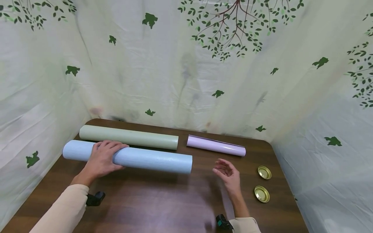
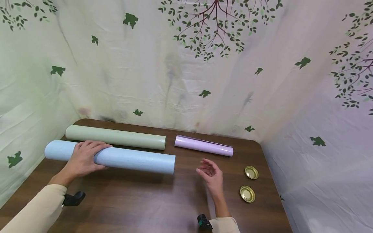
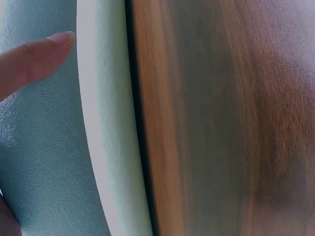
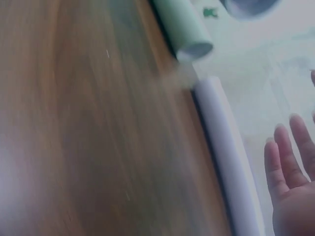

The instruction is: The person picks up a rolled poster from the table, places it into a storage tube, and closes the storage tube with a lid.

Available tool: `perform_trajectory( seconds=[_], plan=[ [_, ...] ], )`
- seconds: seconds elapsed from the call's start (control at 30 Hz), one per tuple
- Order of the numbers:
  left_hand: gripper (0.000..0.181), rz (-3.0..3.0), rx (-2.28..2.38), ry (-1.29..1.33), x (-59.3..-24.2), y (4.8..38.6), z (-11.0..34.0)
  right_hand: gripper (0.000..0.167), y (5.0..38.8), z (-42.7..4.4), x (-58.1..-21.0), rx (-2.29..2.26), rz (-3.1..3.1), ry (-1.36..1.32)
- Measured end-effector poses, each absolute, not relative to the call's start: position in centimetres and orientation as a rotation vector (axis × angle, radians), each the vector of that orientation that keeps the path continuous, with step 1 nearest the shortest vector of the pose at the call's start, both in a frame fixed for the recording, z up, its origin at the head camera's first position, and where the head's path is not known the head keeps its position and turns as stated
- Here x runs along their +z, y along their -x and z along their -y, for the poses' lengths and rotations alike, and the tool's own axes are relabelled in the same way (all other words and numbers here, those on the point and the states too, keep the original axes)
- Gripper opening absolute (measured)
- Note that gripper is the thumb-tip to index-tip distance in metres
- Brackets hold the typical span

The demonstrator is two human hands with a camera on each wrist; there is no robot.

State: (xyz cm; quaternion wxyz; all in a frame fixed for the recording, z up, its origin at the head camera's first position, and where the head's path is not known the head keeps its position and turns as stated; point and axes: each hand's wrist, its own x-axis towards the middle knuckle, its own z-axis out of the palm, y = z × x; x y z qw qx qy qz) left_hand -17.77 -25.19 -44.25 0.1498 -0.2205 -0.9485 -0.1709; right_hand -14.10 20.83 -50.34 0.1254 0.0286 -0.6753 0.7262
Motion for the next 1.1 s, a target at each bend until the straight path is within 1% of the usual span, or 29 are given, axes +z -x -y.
perform_trajectory(
  seconds=[0.2,0.53,0.73,0.93,1.1],
  plan=[
    [0.074,2.722,-0.502,0.632,-44.4,17.8,25.1,0.051,13.7,-24.8,-50.7,2.057,1.908,-0.057],
    [0.074,2.737,-0.501,0.627,-44.6,18.1,24.7,0.052,11.3,-30.0,-50.7,1.914,1.918,0.178],
    [0.074,2.744,-0.501,0.618,-44.8,18.0,24.8,0.054,10.0,-31.8,-51.5,1.914,1.817,0.297],
    [0.074,2.753,-0.496,0.610,-44.7,17.9,25.0,0.053,9.0,-33.1,-52.8,1.826,1.753,0.334],
    [0.074,2.759,-0.488,0.601,-44.6,17.9,25.2,0.057,8.5,-34.3,-53.8,1.817,1.699,0.385]
  ],
)
